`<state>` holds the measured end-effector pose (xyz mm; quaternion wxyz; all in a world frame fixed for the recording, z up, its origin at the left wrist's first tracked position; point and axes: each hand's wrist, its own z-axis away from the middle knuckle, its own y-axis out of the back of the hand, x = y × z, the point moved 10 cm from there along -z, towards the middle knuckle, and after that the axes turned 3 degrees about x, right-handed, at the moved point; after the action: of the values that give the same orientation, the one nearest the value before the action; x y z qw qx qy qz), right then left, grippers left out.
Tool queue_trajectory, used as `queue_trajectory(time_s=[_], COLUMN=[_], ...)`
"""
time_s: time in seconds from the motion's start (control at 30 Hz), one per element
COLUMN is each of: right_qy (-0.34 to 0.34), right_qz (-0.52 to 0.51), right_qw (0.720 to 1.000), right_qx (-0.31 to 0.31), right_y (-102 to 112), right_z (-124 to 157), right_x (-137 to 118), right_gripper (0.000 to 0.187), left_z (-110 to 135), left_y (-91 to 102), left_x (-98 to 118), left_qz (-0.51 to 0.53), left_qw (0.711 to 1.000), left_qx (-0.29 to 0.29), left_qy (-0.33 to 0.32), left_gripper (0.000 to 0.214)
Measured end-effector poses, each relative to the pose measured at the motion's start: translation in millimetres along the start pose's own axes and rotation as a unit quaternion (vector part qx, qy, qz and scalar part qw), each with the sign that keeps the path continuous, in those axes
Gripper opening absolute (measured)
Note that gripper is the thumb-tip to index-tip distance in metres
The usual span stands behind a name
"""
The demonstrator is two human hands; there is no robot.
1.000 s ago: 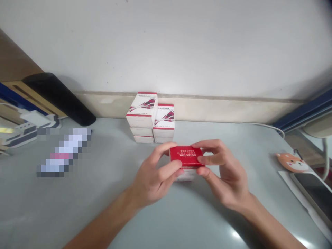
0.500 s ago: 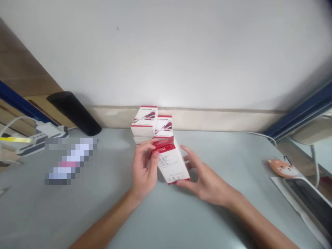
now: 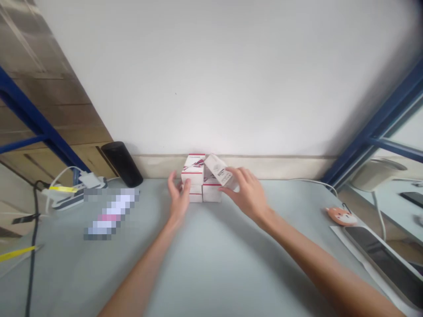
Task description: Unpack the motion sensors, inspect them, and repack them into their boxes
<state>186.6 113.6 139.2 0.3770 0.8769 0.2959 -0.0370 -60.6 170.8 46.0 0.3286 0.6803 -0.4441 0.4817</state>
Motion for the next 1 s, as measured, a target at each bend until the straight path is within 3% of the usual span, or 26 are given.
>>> queue_trajectory(time_s=[0.03, 0.1, 0.2, 0.3, 0.4, 0.47, 0.57, 0.63, 0.77, 0.87, 1.0], right_qy=[0.037, 0.097, 0.103, 0.042, -0.063, -0.144, -0.204, -0.211, -0.212, -0.23, -0.262], right_qz=[0.013, 0.021, -0.005, -0.094, -0.179, -0.263, -0.398, -0.431, -0.398, -0.361, -0.355], right_qw=[0.999, 0.994, 0.994, 0.994, 0.981, 0.954, 0.894, 0.876, 0.893, 0.904, 0.897], right_qx=[-0.02, -0.044, -0.035, -0.019, 0.03, 0.028, -0.031, -0.035, -0.01, -0.002, 0.021], right_y=[-11, -28, -42, -51, -58, -71, -91, -84, -42, -15, 5], right_z=[-5, -10, -15, -13, 2, 19, 39, 46, 59, 74, 92], right_x=[-11, -30, -34, -13, 22, 43, 49, 49, 63, 88, 127], right_gripper=[0.046, 0.037, 0.028, 0.036, 0.067, 0.085, 0.092, 0.086, 0.07, 0.07, 0.07], left_z=[-3, -7, -9, -10, -11, -11, -6, 4, 35, 62, 86], left_y=[-5.4, -14.3, -16.4, -17.5, -15.8, -15.3, -22.6, -34.1, -71.5, -104.4, -147.0], left_x=[-8, -11, -14, -16, -16, -16, -15, -13, -7, -2, 2], left_qz=[0.018, 0.036, 0.037, 0.035, 0.035, 0.038, 0.048, 0.059, 0.088, 0.108, 0.121], left_qw=[0.999, 0.996, 0.995, 0.994, 0.994, 0.993, 0.989, 0.984, 0.964, 0.941, 0.907], left_qx=[-0.029, -0.079, -0.092, -0.097, -0.097, -0.102, -0.128, -0.157, -0.241, -0.312, -0.395], left_qy=[0.024, 0.011, -0.017, -0.035, -0.047, -0.051, -0.053, -0.054, -0.064, -0.072, -0.08], left_gripper=[0.074, 0.074, 0.067, 0.061, 0.058, 0.058, 0.065, 0.074, 0.093, 0.1, 0.116])
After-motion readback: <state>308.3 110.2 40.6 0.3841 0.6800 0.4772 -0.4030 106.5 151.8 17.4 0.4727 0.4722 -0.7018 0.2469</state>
